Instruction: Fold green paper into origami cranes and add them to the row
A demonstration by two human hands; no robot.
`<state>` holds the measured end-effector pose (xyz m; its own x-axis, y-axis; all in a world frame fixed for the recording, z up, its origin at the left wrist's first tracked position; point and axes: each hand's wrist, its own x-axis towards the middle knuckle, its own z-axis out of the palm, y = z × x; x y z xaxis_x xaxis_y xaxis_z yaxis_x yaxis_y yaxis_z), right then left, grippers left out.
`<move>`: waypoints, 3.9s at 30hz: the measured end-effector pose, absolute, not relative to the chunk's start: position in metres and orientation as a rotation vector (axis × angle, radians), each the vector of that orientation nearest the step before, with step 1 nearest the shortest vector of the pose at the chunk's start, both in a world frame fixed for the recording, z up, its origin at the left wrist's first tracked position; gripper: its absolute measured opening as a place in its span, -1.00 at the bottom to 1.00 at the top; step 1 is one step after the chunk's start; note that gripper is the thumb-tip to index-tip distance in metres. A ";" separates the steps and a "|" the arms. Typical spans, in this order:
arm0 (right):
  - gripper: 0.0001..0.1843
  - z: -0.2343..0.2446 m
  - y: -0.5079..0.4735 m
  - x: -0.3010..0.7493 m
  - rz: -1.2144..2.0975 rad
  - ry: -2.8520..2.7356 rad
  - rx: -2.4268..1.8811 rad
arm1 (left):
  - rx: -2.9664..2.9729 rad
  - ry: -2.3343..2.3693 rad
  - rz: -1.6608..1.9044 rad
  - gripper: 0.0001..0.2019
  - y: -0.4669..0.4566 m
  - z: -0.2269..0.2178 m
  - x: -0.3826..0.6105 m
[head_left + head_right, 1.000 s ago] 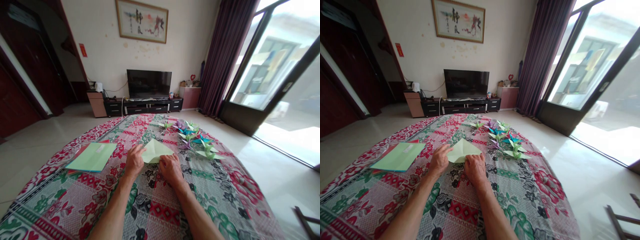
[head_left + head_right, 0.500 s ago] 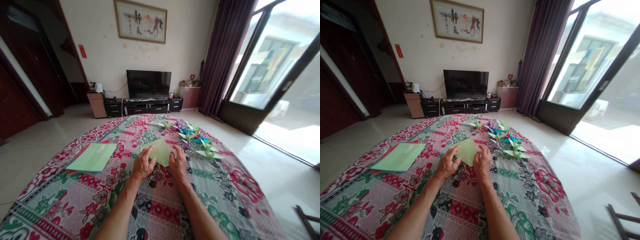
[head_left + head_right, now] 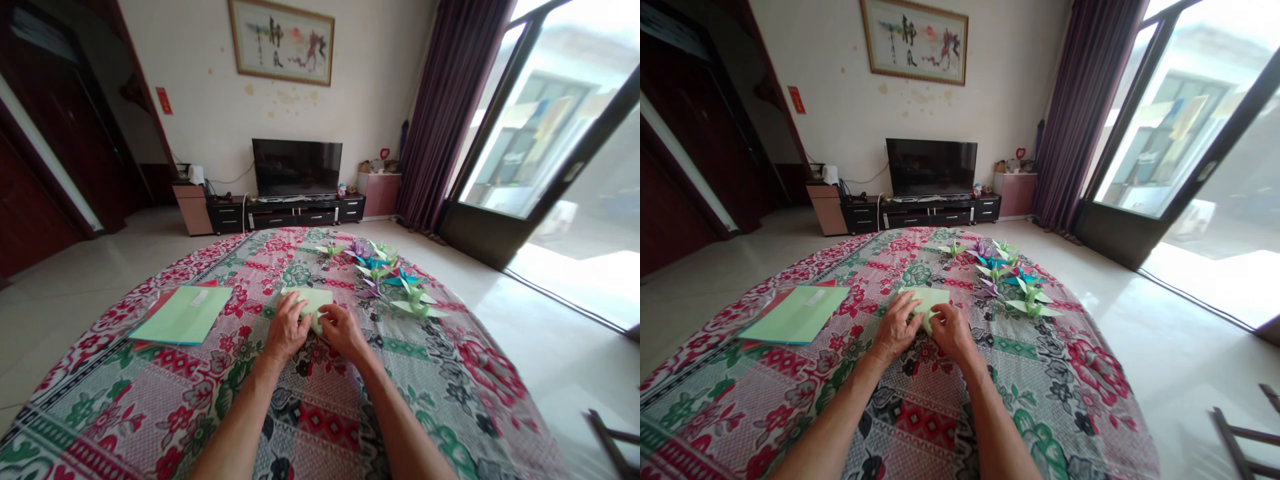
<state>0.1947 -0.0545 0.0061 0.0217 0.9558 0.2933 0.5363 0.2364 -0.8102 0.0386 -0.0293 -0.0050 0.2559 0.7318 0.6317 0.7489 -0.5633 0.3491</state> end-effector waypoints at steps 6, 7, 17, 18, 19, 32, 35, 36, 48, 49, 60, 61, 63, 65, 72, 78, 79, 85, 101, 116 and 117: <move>-0.71 0.014 -0.065 0.186 0.553 -1.876 -1.308 | -2.264 -1.664 -1.187 -0.73 -0.027 -0.007 0.023; -0.71 0.016 -0.067 0.184 0.567 -1.896 -1.294 | -2.258 -1.684 -1.162 -0.73 -0.027 -0.009 0.020; -0.70 0.017 -0.067 0.176 0.679 -1.819 -1.267 | -2.341 -1.690 -1.094 -0.73 -0.027 -0.011 0.021; -0.70 0.015 -0.063 0.180 0.539 -1.747 -1.306 | -2.360 -1.696 -1.056 -0.75 -0.026 -0.011 0.021; -0.65 0.012 -0.059 0.186 0.400 -1.677 -1.319 | -2.375 -1.703 -1.020 -0.76 -0.026 -0.012 0.021; -0.74 0.011 -0.045 0.214 0.124 -1.989 -1.329 | -2.524 -1.574 -1.080 -0.63 -0.021 -0.009 0.012; -0.77 0.015 -0.050 0.211 0.114 -1.992 -1.331 | -2.466 -1.542 -1.107 -0.74 -0.020 -0.005 0.014; -0.78 0.015 -0.052 0.210 0.127 -2.006 -1.334 | -2.486 -1.520 -1.083 -0.79 -0.020 -0.004 0.014; -0.81 0.030 -0.057 0.206 0.357 -2.048 -1.238 | -2.763 -1.476 -0.932 -0.73 -0.018 -0.007 0.004; -0.81 0.029 -0.057 0.205 0.365 -2.042 -1.236 | -2.759 -1.468 -0.942 -0.74 -0.018 -0.006 0.005; -0.60 0.004 -0.043 0.195 0.310 -1.912 -1.432 | -2.806 -1.511 -1.005 -0.81 -0.020 -0.001 -0.001; -0.58 0.003 -0.042 0.194 0.309 -1.905 -1.442 | -2.814 -1.497 -0.985 -0.79 -0.020 -0.001 -0.001; -0.56 0.001 -0.039 0.192 0.320 -1.897 -1.451 | -2.841 -1.452 -0.930 -0.75 -0.020 -0.002 0.000; -0.55 0.000 -0.037 0.191 0.340 -1.889 -1.452 | -2.870 -1.405 -0.874 -0.69 -0.020 -0.002 0.002; -0.59 0.000 -0.035 0.189 0.321 -1.886 -1.471 | -2.890 -1.475 -0.843 -0.74 -0.026 0.010 0.011; -0.66 -0.001 -0.031 0.187 0.311 -1.861 -1.517 | -2.865 -1.491 -0.807 -0.77 -0.029 0.013 0.011; -0.67 -0.001 -0.030 0.187 0.310 -1.845 -1.524 | -2.863 -1.487 -0.813 -0.77 -0.030 0.013 0.011; -0.70 -0.003 -0.024 0.186 0.313 -1.807 -1.575 | -2.863 -1.460 -0.793 -0.79 -0.029 0.010 0.012; -0.85 -0.002 -0.029 0.192 0.167 -1.921 -1.460 | -2.854 -1.452 -0.823 -0.77 -0.030 0.002 0.010; -0.81 -0.002 -0.041 0.200 0.119 -2.090 -1.300 | -2.781 -1.395 -0.716 -0.70 -0.028 0.003 0.015; -0.81 -0.002 -0.041 0.200 0.118 -2.093 -1.301 | -2.774 -1.399 -0.710 -0.70 -0.027 0.002 0.016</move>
<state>0.1998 -0.0415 -0.0019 -0.2858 0.8268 0.4844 0.7670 0.5004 -0.4016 0.0159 -0.0272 0.0023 0.5154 0.7741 0.3676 0.7537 -0.6136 0.2354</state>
